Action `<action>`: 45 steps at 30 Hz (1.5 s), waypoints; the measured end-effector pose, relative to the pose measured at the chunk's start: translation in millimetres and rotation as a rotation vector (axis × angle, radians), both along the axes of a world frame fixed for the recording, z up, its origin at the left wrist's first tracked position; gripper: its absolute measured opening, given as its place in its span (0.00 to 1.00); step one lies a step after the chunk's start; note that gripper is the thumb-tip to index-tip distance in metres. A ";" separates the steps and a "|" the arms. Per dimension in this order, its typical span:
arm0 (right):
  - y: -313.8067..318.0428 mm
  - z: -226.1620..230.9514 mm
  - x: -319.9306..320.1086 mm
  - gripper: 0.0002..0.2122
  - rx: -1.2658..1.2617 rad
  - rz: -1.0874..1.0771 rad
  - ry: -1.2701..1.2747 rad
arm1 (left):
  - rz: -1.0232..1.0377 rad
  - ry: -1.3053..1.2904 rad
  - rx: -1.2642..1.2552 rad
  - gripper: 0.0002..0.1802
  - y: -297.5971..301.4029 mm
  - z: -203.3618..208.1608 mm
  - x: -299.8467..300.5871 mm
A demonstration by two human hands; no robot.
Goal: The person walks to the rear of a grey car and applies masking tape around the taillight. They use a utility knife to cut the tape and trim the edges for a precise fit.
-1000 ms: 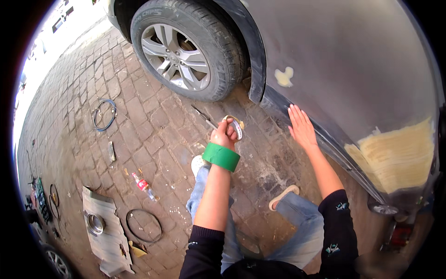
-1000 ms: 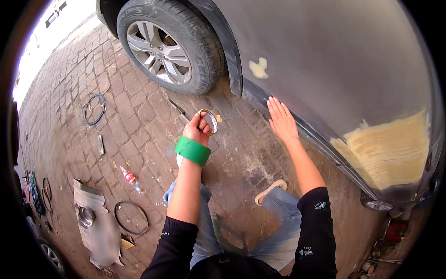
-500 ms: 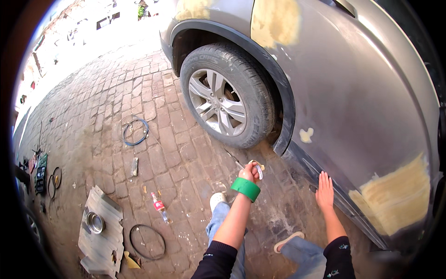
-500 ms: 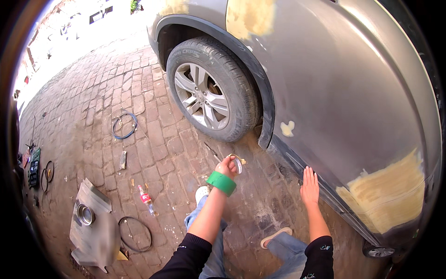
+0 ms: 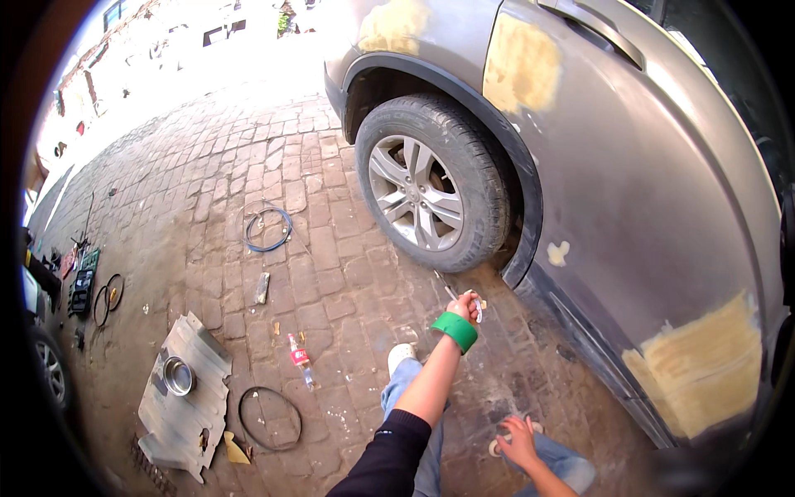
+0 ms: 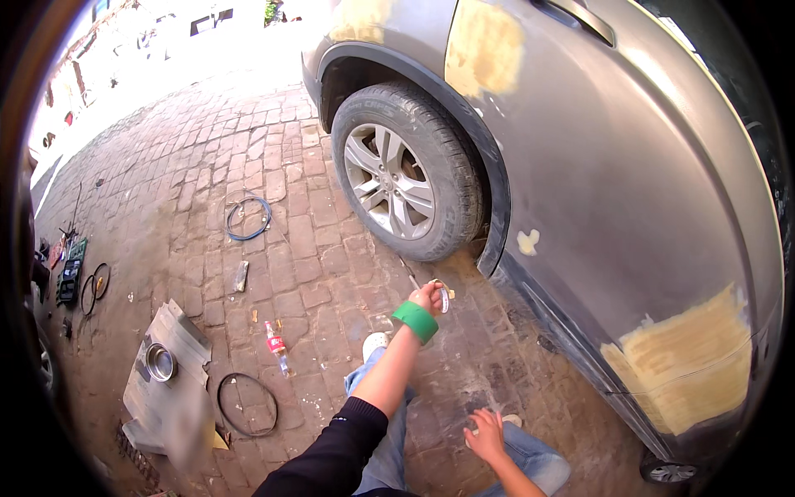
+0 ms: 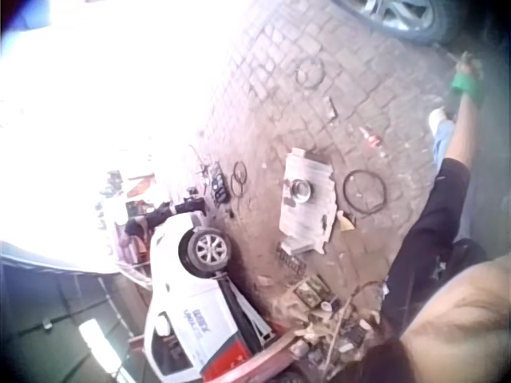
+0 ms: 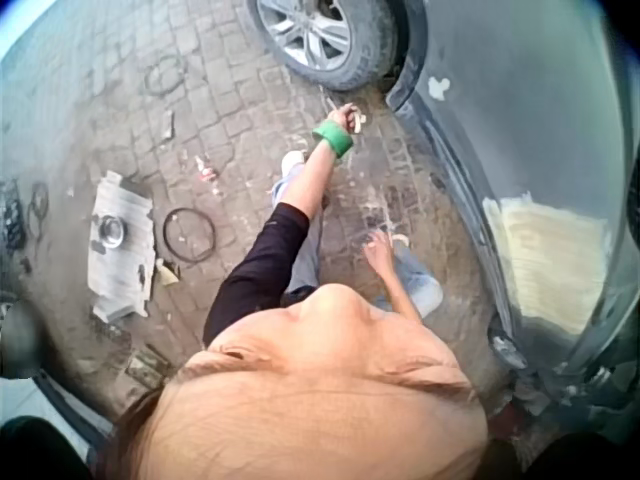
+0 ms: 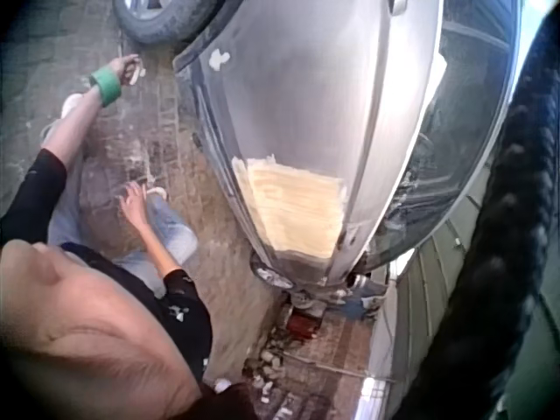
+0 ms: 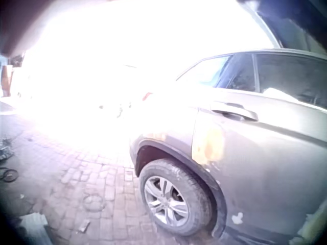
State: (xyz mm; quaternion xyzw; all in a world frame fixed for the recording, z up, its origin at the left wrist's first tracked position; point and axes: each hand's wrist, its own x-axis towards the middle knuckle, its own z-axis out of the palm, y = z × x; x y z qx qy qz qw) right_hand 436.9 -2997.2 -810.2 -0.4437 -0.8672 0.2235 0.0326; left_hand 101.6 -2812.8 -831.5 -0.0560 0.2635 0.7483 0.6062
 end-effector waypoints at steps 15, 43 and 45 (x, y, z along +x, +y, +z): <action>-151.5 82.0 -3.1 0.10 -0.147 -0.598 0.456 | -0.555 0.658 0.241 0.11 -60.1 33.9 41.4; -259.7 251.0 122.7 0.10 0.829 -1.802 0.607 | -1.146 1.605 1.153 0.09 -147.6 -42.7 212.5; -328.8 290.6 142.1 0.12 0.952 -2.031 0.270 | -1.091 1.620 1.121 0.08 -134.2 -49.3 205.8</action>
